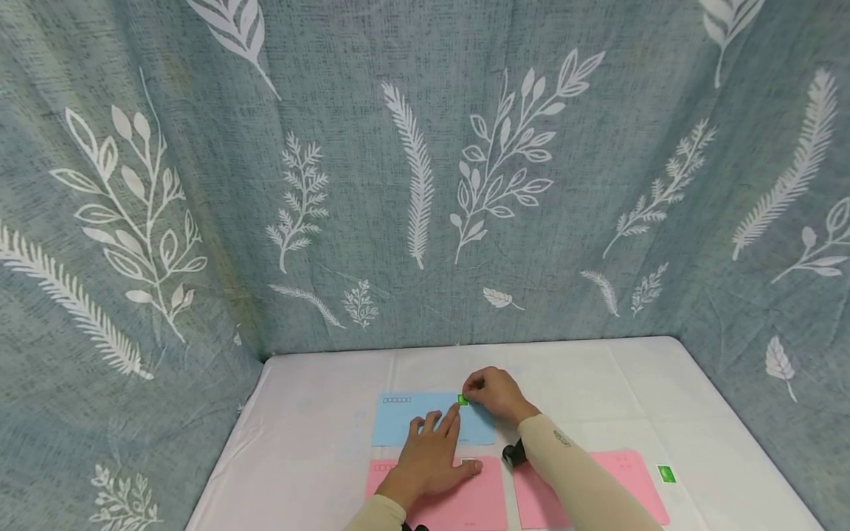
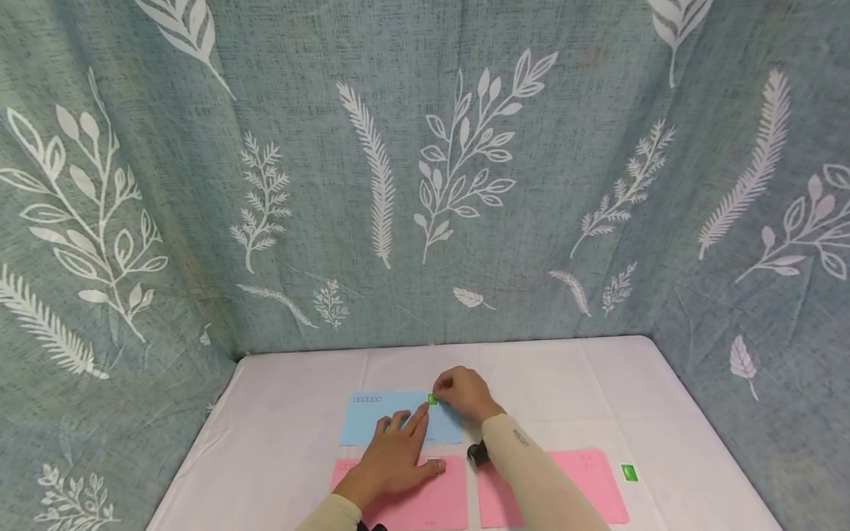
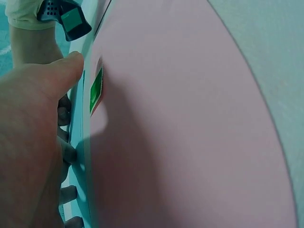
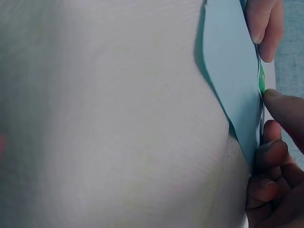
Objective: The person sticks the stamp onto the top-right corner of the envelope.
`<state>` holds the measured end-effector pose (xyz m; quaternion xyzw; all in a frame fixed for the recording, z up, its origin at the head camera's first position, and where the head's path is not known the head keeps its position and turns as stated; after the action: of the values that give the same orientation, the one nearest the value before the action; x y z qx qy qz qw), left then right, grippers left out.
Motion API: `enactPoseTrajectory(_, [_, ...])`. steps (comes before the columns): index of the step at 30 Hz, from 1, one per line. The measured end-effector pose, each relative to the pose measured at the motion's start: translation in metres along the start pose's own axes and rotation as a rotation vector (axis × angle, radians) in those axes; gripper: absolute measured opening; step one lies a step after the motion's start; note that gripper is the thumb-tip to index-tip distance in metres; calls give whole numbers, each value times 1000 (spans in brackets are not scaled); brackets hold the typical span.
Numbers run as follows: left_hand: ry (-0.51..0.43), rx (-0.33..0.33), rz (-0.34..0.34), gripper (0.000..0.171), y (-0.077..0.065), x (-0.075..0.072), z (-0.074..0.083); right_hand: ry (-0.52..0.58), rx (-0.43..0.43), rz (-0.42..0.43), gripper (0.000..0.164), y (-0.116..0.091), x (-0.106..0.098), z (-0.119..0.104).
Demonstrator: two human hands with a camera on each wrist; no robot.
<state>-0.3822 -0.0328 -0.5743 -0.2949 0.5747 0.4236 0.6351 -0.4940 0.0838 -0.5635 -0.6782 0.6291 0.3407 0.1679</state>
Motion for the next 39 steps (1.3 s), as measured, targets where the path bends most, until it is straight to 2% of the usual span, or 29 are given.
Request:
enactPoseTrajectory(6, [3, 16, 19, 99, -1, -2, 1, 8, 4, 7, 13, 0, -1, 2])
enactPoseTrajectory(18, [18, -3, -13, 100, 0, -4, 1, 37, 7, -6, 11, -1, 3, 3])
enactPoseTrajectory(22, [8, -13, -31, 102, 2, 0, -1, 10, -16, -30, 7, -2, 6, 1])
enactPoseTrajectory(31, [-22, -10, -23, 101, 5, 0, -2, -58, -53, -63, 13, -2, 9, -6])
enactPoseTrajectory(39, [-8, -5, -39, 100, 5, -1, -1, -87, -75, -52, 16, -2, 9, -6])
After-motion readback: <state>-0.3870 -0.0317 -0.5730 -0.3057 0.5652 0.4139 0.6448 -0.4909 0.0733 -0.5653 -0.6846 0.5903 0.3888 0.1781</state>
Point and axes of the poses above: each hand's wrist, its own y-axis towards the middle knuckle, its own x-axis out of the palm, z = x × y, the point moved 10 cm from there along y, towards the middle knuckle, and after that the axes turned 12 degrees about z, right-handed, at the moved point
